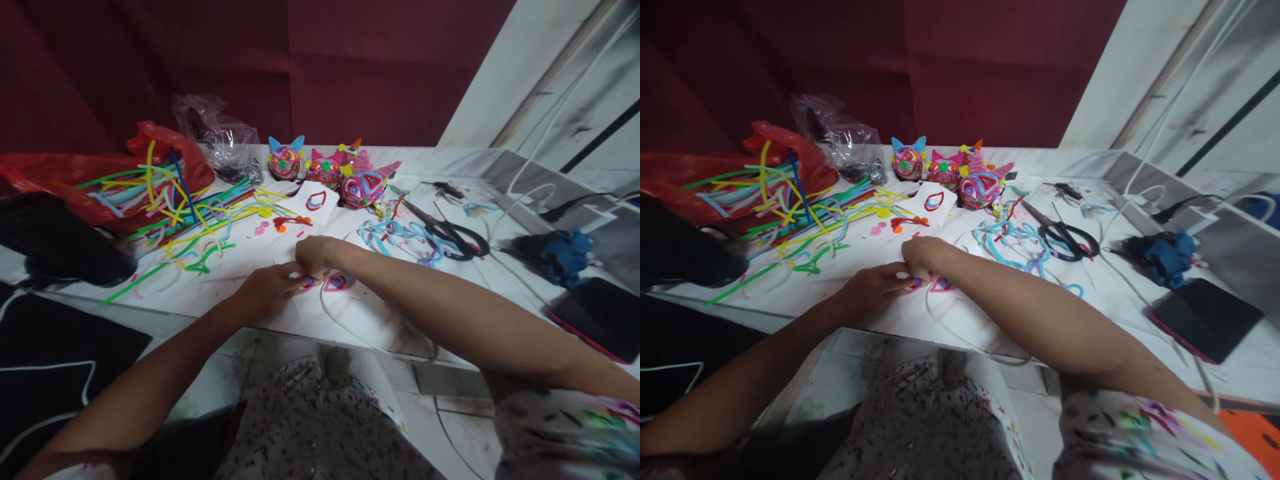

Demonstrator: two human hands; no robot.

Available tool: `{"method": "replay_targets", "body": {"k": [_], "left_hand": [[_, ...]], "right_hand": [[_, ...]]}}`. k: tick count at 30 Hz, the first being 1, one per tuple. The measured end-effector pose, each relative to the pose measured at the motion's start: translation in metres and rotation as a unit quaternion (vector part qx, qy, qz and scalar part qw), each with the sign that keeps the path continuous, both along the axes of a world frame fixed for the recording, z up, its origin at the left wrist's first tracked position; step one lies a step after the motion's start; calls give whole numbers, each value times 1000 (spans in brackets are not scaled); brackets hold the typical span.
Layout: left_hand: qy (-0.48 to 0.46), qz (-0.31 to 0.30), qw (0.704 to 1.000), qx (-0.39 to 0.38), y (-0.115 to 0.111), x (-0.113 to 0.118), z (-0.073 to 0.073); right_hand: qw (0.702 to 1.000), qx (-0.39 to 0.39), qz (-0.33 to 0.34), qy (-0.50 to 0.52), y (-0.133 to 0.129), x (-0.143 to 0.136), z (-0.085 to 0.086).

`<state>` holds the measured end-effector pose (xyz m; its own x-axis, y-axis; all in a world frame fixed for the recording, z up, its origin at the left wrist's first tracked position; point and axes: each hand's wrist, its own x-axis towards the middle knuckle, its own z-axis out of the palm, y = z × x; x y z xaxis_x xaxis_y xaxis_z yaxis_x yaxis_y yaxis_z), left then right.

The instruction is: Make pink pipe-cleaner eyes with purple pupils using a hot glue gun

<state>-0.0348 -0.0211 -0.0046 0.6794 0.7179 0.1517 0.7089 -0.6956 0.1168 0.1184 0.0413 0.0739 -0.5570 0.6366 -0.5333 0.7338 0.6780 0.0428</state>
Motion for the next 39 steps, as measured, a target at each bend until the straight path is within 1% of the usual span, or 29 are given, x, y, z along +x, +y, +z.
{"method": "replay_targets", "body": {"k": [5,12,16,20,24,28,33,39], "left_hand": [[-9,-5,1000,-15,0,1,0],[-9,-5,1000,19,-3,4,4],[-20,-14,1000,13,-1,2,1],[-24,-21,999,8,0,0,-4],[-38,-26,999,10,1,-2,-6],[-50,-34,998,21,2,-3,-8],[-48,-48,997,31,3,-1,-7],[-44,-39,997,53,-1,2,-3]], "right_hand": [[999,19,-21,24,-5,5,1],[996,22,-54,61,-5,9,-4],[990,11,-72,118,-6,25,-7],[977,1,-92,191,-8,43,-12],[966,0,-101,238,-9,53,-13],[964,13,-89,252,-10,55,-16],[971,40,-46,231,-18,53,-23],[982,87,-5,168,-35,49,-17]]}}
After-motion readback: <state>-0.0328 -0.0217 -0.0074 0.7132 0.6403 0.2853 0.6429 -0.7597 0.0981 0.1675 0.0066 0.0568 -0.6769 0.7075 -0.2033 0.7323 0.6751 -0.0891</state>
